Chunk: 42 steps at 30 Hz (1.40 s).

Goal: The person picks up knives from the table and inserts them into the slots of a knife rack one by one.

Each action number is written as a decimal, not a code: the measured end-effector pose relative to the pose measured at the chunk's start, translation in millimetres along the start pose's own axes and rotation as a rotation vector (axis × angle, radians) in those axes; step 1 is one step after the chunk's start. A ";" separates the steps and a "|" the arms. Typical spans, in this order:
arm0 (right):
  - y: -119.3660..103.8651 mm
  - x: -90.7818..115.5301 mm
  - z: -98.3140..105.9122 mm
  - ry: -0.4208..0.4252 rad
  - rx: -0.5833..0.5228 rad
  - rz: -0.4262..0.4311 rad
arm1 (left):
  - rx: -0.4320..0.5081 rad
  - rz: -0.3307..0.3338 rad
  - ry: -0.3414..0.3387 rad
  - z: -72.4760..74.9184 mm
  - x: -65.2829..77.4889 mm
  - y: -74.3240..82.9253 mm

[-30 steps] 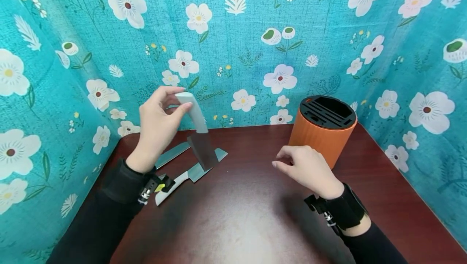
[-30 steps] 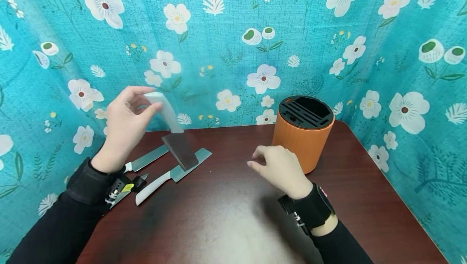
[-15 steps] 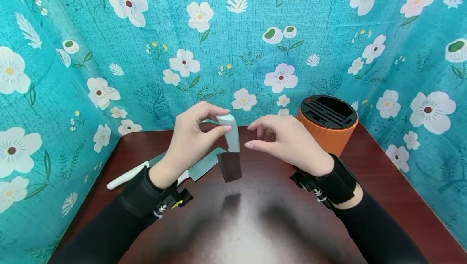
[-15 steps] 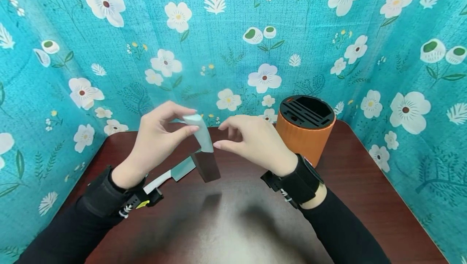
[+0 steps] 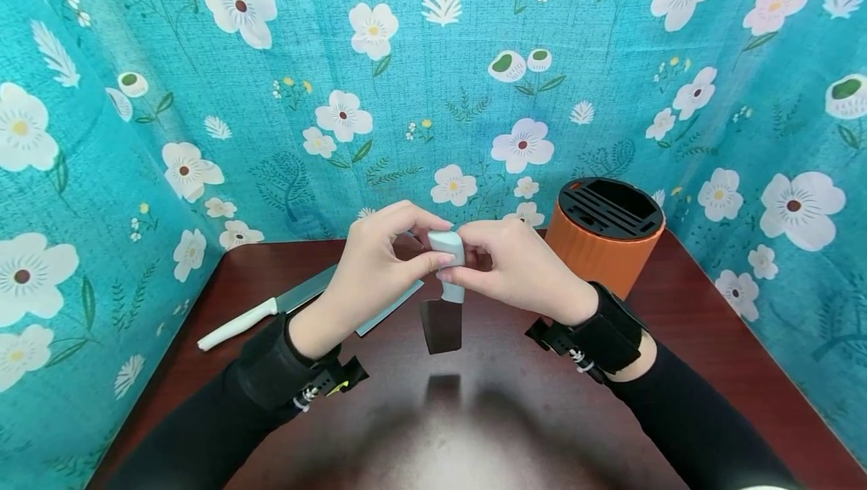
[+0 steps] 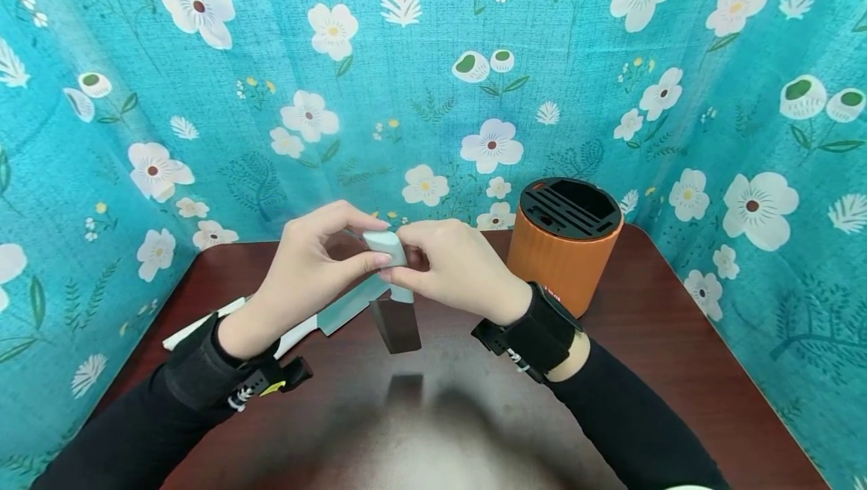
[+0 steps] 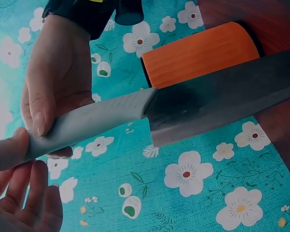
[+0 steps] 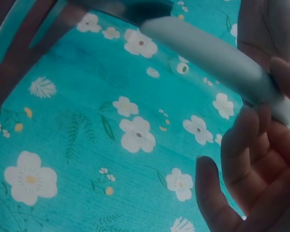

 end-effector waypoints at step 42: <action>119.4 -4.4 216.5 0.563 0.289 -0.598 | -0.533 0.355 -0.332 36.5 137.3 -108.3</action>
Point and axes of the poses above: each hand's wrist, its own x-axis away from the middle knuckle, its own z-axis out of the back of the hand, y = z × x, the point moved 4 cm from there along -x, towards the middle knuckle, and after that the axes turned 9 degrees about x, right-handed, at the moved point
